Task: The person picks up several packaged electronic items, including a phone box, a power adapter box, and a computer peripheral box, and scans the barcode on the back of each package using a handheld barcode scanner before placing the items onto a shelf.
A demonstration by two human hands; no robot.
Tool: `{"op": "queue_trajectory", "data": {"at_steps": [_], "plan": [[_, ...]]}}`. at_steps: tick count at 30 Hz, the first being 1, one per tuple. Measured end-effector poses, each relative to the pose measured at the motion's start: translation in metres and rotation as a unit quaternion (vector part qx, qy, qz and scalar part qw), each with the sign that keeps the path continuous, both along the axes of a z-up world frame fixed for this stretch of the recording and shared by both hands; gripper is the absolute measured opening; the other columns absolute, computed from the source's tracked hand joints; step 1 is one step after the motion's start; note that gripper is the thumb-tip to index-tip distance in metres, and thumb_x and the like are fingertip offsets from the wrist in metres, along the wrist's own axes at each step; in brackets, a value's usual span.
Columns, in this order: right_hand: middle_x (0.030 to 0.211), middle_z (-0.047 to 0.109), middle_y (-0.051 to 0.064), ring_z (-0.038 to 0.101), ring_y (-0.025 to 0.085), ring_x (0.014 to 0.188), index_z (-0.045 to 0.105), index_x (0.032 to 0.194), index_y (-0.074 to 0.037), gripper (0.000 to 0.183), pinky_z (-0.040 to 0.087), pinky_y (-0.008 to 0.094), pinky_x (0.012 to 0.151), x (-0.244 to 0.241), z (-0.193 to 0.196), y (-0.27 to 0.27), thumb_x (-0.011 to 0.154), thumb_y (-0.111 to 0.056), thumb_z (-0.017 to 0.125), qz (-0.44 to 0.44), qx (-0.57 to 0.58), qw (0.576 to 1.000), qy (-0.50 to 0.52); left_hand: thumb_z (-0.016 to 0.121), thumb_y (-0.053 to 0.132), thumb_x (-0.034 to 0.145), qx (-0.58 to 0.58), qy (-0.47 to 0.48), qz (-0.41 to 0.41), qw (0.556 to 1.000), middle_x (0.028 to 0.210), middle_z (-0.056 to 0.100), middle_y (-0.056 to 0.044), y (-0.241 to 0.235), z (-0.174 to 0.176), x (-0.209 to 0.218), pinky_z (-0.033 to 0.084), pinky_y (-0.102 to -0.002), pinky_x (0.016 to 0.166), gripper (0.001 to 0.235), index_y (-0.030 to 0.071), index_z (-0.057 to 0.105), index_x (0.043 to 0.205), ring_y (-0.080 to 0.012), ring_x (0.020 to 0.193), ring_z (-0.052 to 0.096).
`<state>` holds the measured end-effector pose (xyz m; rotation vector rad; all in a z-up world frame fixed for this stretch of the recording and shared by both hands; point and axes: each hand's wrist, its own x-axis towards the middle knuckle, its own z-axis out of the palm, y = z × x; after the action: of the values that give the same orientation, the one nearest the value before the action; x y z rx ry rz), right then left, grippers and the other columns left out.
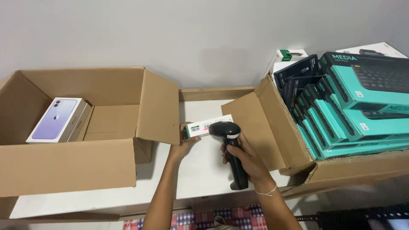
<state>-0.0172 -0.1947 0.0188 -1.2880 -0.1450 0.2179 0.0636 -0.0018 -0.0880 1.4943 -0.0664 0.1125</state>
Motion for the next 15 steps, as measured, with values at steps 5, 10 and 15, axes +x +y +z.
{"op": "queue_trajectory", "data": {"at_steps": [5, 10, 15], "plan": [[0.077, 0.051, 0.016, 0.052, 0.023, 0.07, 0.024, 0.139, -0.012, 0.063, 0.051, 0.036, 0.056, -0.001, 0.001, 0.0, 0.082, -0.006, 0.049, -0.004, -0.007, 1.0, -0.005, 0.068, -0.009, 0.067, -0.002, -0.001, -0.006, 1.0, 0.113, 0.054, -0.025, 0.001, -0.012, 0.005, 0.04, -0.05, 0.097, 0.051, 0.004, 0.052, 0.113, -0.0446, 0.116, 0.043], [0.08, 0.052, 0.018, 0.052, 0.025, 0.071, 0.02, 0.141, -0.013, 0.067, 0.051, 0.038, 0.057, -0.002, 0.007, 0.001, 0.081, -0.004, 0.048, -0.021, -0.009, 1.0, 0.011, 0.069, -0.008, 0.066, 0.019, 0.006, -0.004, 1.0, 0.113, 0.055, -0.023, 0.001, -0.009, 0.004, 0.04, -0.05, 0.097, 0.05, 0.005, 0.053, 0.112, -0.0432, 0.117, 0.044], [0.082, 0.053, 0.018, 0.053, 0.024, 0.072, 0.02, 0.141, -0.013, 0.068, 0.052, 0.037, 0.058, -0.003, 0.009, 0.0, 0.08, -0.003, 0.049, -0.031, -0.006, 0.999, 0.016, 0.068, -0.009, 0.067, 0.009, 0.008, 0.001, 1.0, 0.113, 0.055, -0.022, -0.001, -0.011, 0.006, 0.041, -0.049, 0.097, 0.05, 0.006, 0.053, 0.112, -0.042, 0.117, 0.044]]}}
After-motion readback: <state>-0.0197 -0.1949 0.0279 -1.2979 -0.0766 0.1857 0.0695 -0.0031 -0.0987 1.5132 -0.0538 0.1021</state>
